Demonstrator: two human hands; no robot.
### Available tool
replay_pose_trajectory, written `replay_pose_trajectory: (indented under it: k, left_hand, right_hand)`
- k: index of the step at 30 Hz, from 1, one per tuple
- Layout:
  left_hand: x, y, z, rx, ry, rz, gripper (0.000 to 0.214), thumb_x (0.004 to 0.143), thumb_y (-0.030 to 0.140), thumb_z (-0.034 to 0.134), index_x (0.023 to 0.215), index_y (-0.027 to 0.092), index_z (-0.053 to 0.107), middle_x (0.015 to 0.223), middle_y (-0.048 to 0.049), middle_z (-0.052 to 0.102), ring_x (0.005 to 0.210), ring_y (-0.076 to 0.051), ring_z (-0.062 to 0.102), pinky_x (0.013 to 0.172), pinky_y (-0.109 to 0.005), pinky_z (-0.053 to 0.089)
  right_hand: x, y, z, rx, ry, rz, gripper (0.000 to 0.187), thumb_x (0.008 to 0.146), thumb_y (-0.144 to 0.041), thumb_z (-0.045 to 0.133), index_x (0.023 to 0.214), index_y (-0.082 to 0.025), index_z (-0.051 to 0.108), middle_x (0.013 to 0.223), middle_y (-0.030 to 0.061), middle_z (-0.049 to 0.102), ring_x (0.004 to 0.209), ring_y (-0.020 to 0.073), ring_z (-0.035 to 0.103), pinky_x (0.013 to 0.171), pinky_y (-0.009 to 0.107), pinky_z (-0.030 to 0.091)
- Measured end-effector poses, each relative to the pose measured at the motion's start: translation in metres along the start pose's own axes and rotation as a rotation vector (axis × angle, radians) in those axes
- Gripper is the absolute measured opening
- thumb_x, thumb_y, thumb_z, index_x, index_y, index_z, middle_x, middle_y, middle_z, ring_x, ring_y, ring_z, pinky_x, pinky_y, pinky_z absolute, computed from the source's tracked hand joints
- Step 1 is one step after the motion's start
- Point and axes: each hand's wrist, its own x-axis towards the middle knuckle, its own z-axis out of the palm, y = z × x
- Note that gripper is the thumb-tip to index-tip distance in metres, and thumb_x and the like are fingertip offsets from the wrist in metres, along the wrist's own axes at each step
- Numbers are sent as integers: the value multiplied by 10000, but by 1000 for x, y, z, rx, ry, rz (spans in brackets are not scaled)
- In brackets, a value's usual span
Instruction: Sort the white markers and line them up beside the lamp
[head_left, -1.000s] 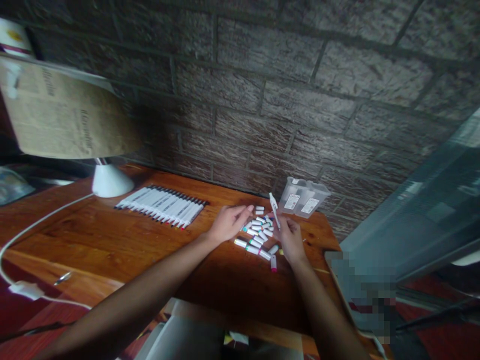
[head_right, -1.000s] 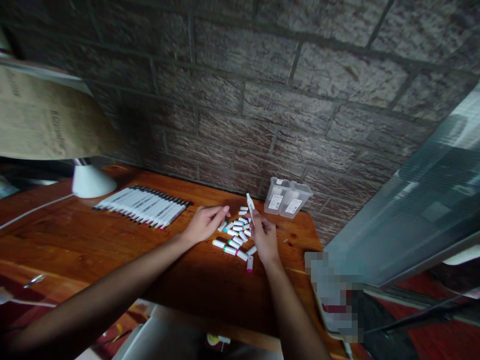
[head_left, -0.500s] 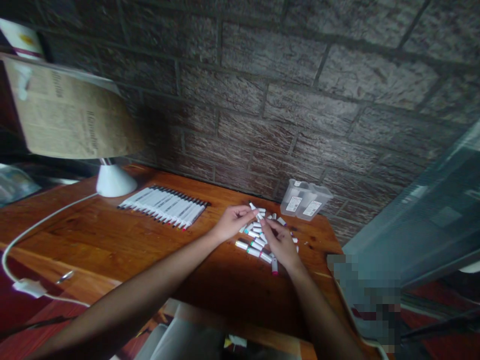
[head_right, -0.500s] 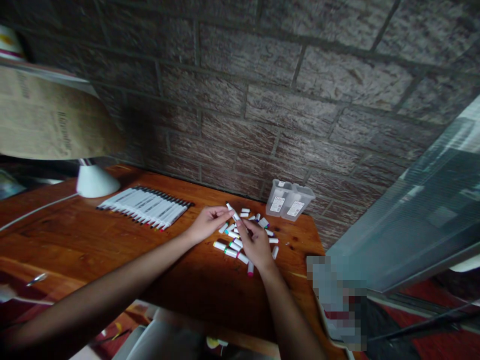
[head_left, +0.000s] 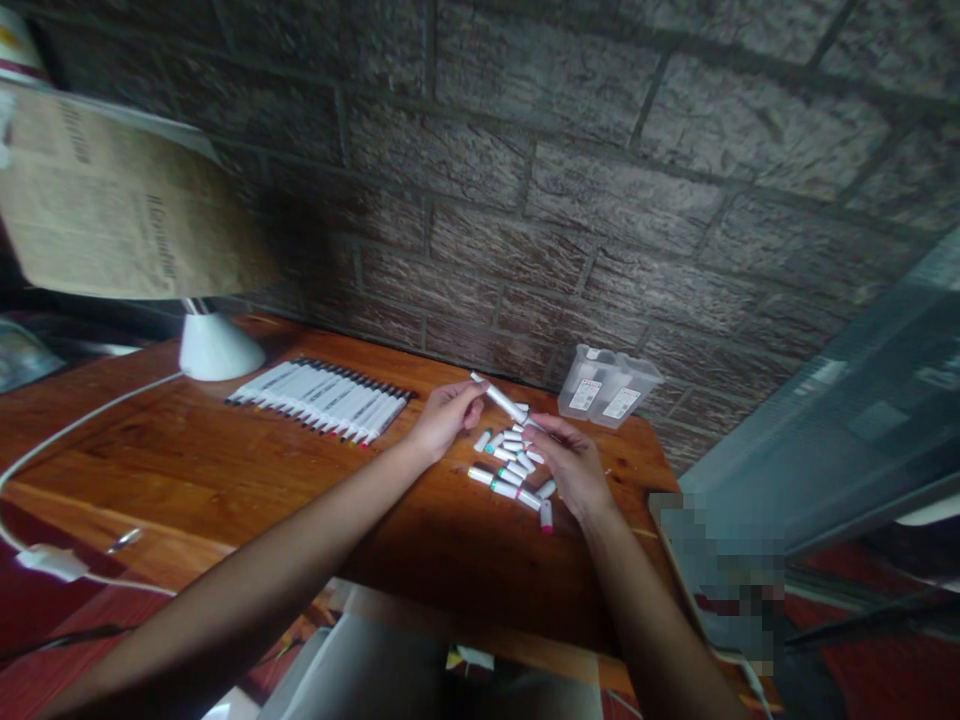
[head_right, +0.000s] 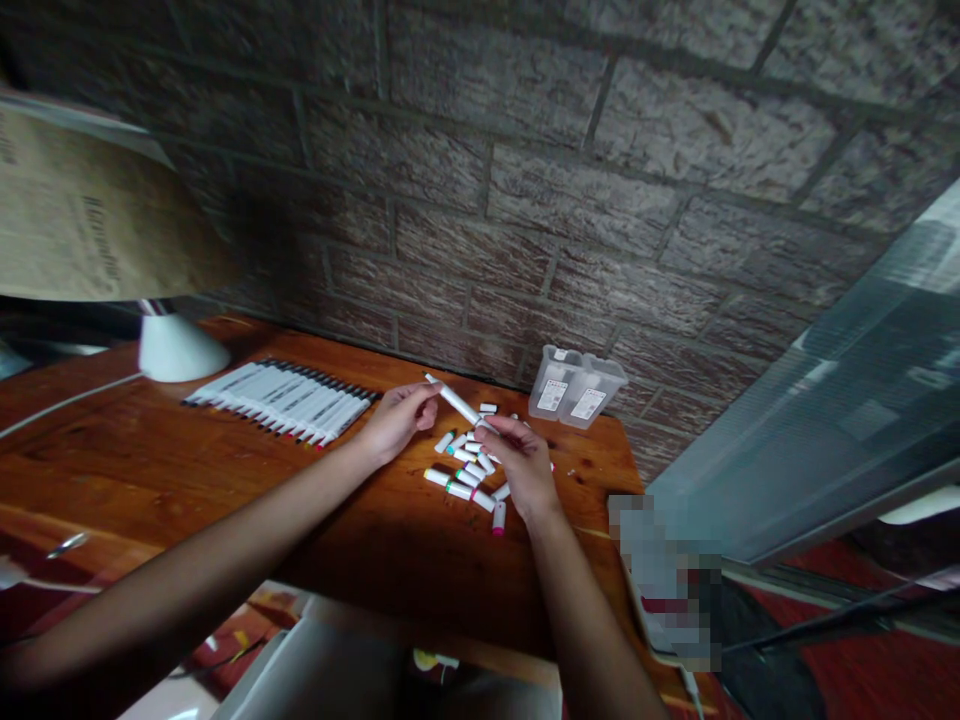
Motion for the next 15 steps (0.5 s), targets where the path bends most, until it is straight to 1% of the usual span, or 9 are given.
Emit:
replay_pose_trajectory:
  k: [3,6,8,11,13,15]
  left_hand:
    - [0,2,-1,34,-26,37,366,811,405,629,568,147,537,439,47,423,413,-53,308,446,-240,192]
    - [-1,5,-1,65,-22,59,334,808,406,629,622,129,616,490,23,496,426,-53,331,451,-241,188]
    - [-2,6,0,92,2,80,329,797,400,638,619,123,637,509,8,528,431,-56,347,455,-243,191]
    - [-2,4,1,116,43,101,335,791,394,637,597,121,645,490,6,524,427,-59,353,458,-243,202]
    - [0,2,0,104,71,86,341,789,392,631,582,122,640,486,6,524,421,-57,352,455,-241,208]
    - [2,1,-1,73,99,60,328,779,382,629,576,124,632,485,6,523,416,-56,350,449,-238,210]
  right_hand:
    - [-2,-1,1,-27,-10,45,268,659,-331,817,900,-227,762,840,12,742,744,139,669,683,252,509]
    - [-2,-2,0,-82,-13,61,291,664,-364,810,915,-226,763,856,19,747,743,149,676,656,253,513]
    - [-1,-1,0,-140,9,11,308,667,-380,803,928,-223,759,844,19,747,740,159,677,650,263,520]
    - [0,2,1,-235,56,-92,334,677,-387,792,963,-219,749,864,21,751,754,175,677,675,286,535]
    - [0,4,2,-261,69,-110,344,688,-405,779,971,-213,745,879,27,752,759,182,681,674,292,539]
    - [0,3,2,-265,65,-92,358,696,-446,761,958,-202,744,873,34,750,721,180,678,626,284,531]
